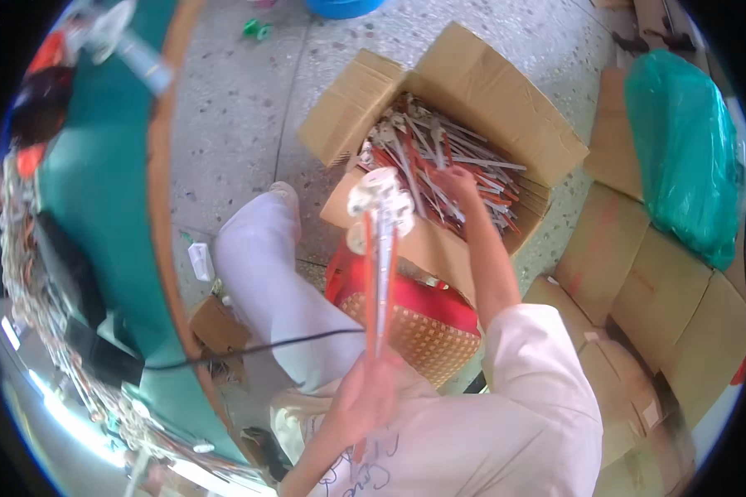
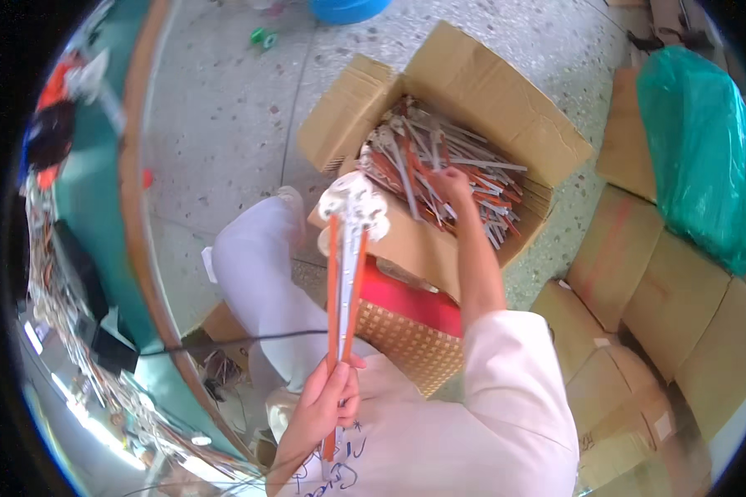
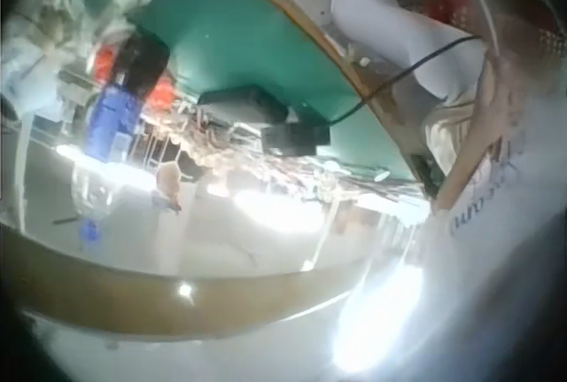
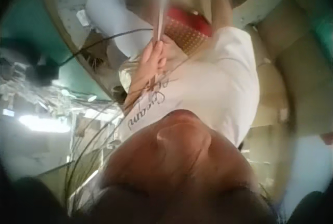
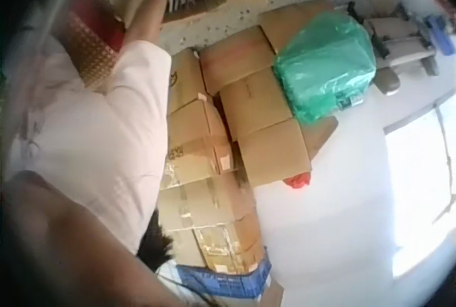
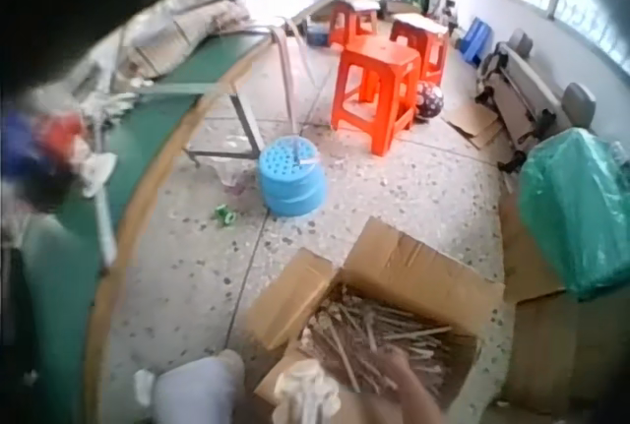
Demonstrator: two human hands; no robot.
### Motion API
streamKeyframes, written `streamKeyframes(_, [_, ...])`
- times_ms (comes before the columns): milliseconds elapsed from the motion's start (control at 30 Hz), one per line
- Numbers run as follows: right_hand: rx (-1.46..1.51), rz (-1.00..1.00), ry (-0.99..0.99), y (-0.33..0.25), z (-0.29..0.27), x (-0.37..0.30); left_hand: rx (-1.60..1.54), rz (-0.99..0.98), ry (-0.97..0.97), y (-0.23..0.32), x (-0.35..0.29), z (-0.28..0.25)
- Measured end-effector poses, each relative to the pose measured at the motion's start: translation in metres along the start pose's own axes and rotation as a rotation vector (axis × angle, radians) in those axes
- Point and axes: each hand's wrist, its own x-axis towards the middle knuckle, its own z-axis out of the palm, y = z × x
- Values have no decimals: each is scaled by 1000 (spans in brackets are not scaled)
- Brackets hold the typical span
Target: The person sorts bundles of LED light strips attached to plastic bases on a workbench, immerses them into a water tray, gathers strips from a cardboard box, and connects the LED light strips into the plastic bases by hand.
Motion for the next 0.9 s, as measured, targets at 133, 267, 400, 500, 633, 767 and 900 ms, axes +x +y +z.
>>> streamKeyframes(133, [141, -146, -99, -13, -76, -86, 305, 243, -140, -30, -12, 2])
streamKeyframes(267, [276, -382, -55, 13, -178, -170, 194, 478, -481, -22, -45, 23])
streamKeyframes(400, [357, -577, 245, -45, -148, -315, 30, 578, -640, -36, -80, 16])
streamKeyframes(500, [314, -828, 412, -80, -107, -402, -29, 903, -689, -39, -101, 8])
streamKeyframes(633, [198, -1133, 217, -101, -72, -434, -101, 1110, -468, -35, -142, -16])
streamKeyframes(767, [185, -1306, -486, -131, 34, -498, -66, 1398, 96, -32, -144, -58])
streamKeyframes(900, [-335, -1155, -607, -142, 139, -548, -326, 1509, 230, -23, -144, -110])
